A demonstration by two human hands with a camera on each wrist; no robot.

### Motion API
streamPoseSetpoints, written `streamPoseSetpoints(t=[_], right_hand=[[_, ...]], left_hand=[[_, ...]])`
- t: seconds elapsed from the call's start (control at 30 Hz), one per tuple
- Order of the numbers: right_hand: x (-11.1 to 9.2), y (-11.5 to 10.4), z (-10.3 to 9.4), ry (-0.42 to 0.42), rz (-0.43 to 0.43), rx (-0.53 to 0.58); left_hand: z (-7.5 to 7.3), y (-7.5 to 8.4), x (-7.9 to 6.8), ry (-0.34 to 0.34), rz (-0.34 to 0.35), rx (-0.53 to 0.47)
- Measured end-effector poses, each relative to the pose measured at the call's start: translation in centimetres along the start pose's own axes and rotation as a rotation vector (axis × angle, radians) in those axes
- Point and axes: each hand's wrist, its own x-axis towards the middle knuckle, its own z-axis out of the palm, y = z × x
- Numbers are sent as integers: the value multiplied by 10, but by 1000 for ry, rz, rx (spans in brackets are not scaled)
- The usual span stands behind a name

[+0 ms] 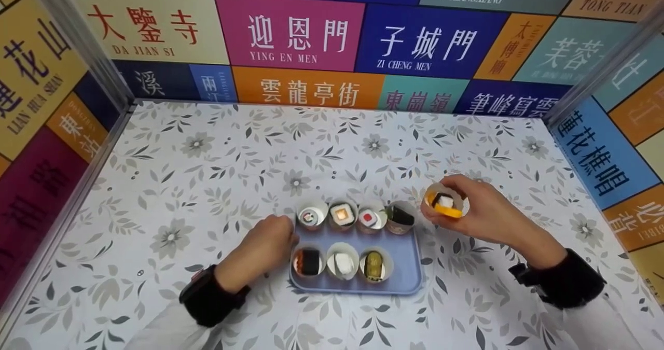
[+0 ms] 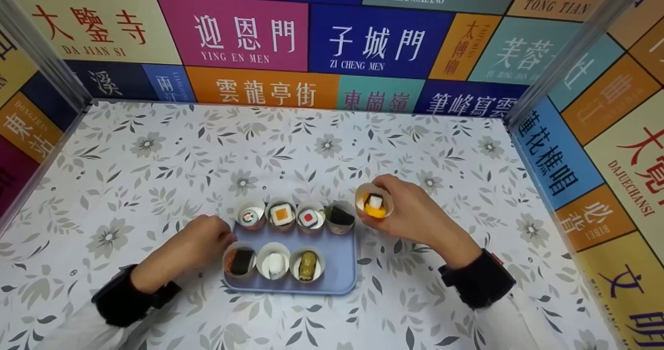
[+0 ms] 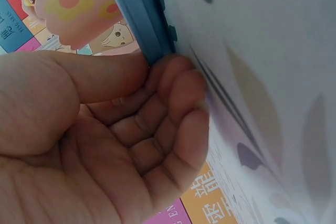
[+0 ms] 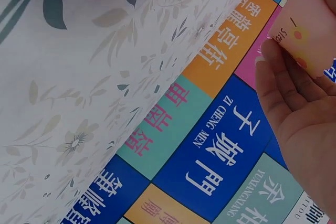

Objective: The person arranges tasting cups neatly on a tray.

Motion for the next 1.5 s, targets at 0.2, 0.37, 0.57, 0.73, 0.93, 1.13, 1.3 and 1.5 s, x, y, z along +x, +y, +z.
streamPoseSetpoints(t=[0.2,0.37,0.57,0.73,0.93,1.13,1.3,1.5], right_hand=[[-16,-7,3,-1,-8,27],[-26,-13,10,-33,-3,60],[-35,-22,26,-87,-21,72],[-39,-28,39,-147,-11,88],[-42,-29,55,-184,-33,69],[-44,-33,64,-210,-55,55],[-43,-34,69,-234,-47,77],[-43,-33,75,-239,-73,78]], left_hand=[[0,0,1,5,10,0],[0,0,1,10,14,5],[0,0,1,-4,3,-11],[-1,-1,0,-2,-3,-26],[0,-1,0,5,6,-22],[1,-2,0,14,24,6],[2,-2,1,4,12,3],[1,0,1,-4,-1,8]])
